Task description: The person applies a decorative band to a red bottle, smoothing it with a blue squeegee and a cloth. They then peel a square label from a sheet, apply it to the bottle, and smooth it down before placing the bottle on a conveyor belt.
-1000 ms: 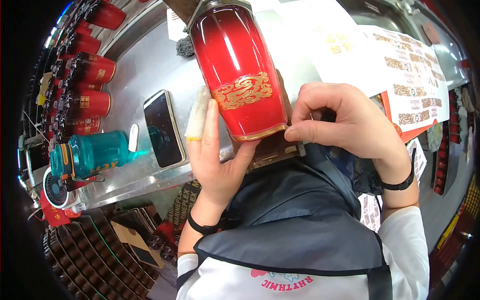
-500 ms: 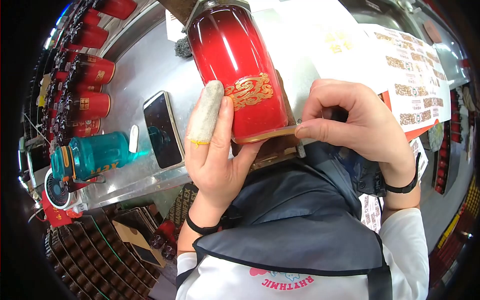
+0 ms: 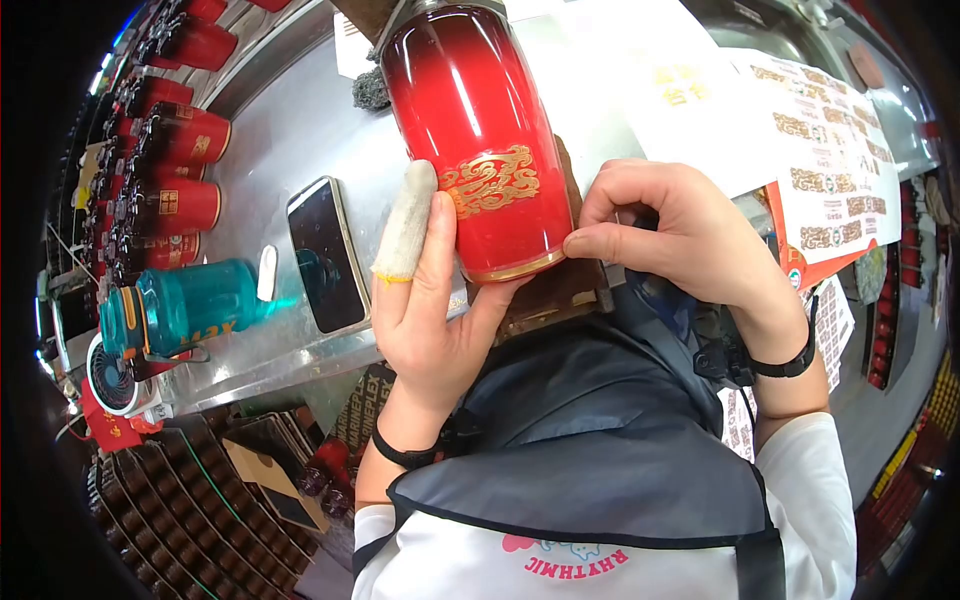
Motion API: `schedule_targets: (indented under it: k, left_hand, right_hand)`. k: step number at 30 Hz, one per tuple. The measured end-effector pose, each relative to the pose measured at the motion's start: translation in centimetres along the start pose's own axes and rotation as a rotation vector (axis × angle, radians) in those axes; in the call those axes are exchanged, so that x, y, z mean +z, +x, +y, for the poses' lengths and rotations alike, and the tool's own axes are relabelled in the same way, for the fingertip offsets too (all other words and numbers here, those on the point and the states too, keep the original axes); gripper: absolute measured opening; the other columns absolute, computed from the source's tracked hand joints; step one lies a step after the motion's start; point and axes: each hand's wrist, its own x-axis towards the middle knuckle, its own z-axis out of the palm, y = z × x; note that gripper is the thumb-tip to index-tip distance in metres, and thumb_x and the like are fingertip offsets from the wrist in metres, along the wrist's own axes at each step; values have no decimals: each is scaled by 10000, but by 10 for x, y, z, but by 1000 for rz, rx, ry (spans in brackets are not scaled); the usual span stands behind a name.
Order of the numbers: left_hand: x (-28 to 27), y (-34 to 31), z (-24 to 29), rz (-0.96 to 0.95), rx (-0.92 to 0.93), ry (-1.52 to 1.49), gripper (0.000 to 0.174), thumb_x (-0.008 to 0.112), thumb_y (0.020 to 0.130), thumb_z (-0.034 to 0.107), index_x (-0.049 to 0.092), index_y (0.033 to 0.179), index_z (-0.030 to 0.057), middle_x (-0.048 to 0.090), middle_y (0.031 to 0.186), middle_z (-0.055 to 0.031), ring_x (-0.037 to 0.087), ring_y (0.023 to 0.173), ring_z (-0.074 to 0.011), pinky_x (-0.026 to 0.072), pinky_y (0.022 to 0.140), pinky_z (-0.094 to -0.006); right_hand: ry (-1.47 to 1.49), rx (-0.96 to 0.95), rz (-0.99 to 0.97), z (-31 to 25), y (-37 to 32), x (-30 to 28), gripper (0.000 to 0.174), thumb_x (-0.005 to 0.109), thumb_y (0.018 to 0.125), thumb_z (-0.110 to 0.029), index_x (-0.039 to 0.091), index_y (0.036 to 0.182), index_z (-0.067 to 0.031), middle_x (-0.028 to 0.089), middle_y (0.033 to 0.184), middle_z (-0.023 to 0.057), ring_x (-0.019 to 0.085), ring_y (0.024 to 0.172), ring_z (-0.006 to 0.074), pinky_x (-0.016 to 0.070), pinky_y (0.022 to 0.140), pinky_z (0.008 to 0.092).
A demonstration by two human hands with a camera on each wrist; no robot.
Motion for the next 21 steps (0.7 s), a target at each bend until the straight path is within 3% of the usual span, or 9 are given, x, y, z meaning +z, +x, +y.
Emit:
schedule_targets:
  k: [4,6,7,9,10,14,19,21]
  left_hand:
    - [-3,-7,1,-15,-62,-12,686,867,760,175,578,1339,-52,565,1388,-247,584,1250,-382,493,1021,-410]
    - [-10,-16,2,-21,80,160,518,813,827,200,646,1265,-20,603,1345,-204,602,1219,-353,518,995,-400]
    - [-14,-22,2,-21,89,159,518,813,827,200,646,1265,-20,603,1345,-204,602,1219,-353,518,995,-400]
    - [-21,-34,2,-113,281,115,375,764,873,222,704,1177,11,634,1291,-168,616,1174,-327,551,948,-391]
    - [-19,-35,5,-95,266,141,301,786,821,184,755,1095,64,662,1233,-133,623,1126,-298,577,891,-372]
    - [-17,-24,6,-63,371,252,316,799,715,121,790,1027,166,668,1160,-72,612,1108,-245,588,843,-346]
    - [0,-12,15,-23,439,221,324,794,727,139,784,1050,171,653,1201,-52,574,1139,-236,584,799,-343]
    - [2,-10,16,-68,395,193,368,803,754,219,768,1111,134,598,1270,-108,529,1191,-286,517,923,-385]
  right_hand:
    - [-33,-9,-21,0,2,1,242,772,878,-232,686,817,-14,556,634,4,473,606,74,406,564,267]
    - [-28,-6,-26,0,3,1,246,772,880,-235,685,815,-14,552,630,5,471,605,74,404,561,268]
    - [-19,-1,-33,1,4,0,249,772,881,-236,685,812,-13,548,625,3,468,601,75,402,559,271]
    - [-1,10,-37,4,3,1,253,772,881,-237,684,810,-12,544,620,2,465,597,76,400,556,273]
    - [18,6,-38,5,4,2,255,771,882,-238,683,808,-11,545,618,2,465,593,77,399,555,273]
    - [45,19,-67,7,5,1,261,770,885,-246,682,807,-12,548,613,6,468,589,78,400,554,273]
    - [17,-13,-79,11,7,-1,286,771,882,-282,695,819,-13,574,622,27,476,587,95,413,561,282]
    - [7,-32,-67,12,8,-2,296,773,880,-295,699,821,-14,586,627,35,482,587,101,419,566,285]
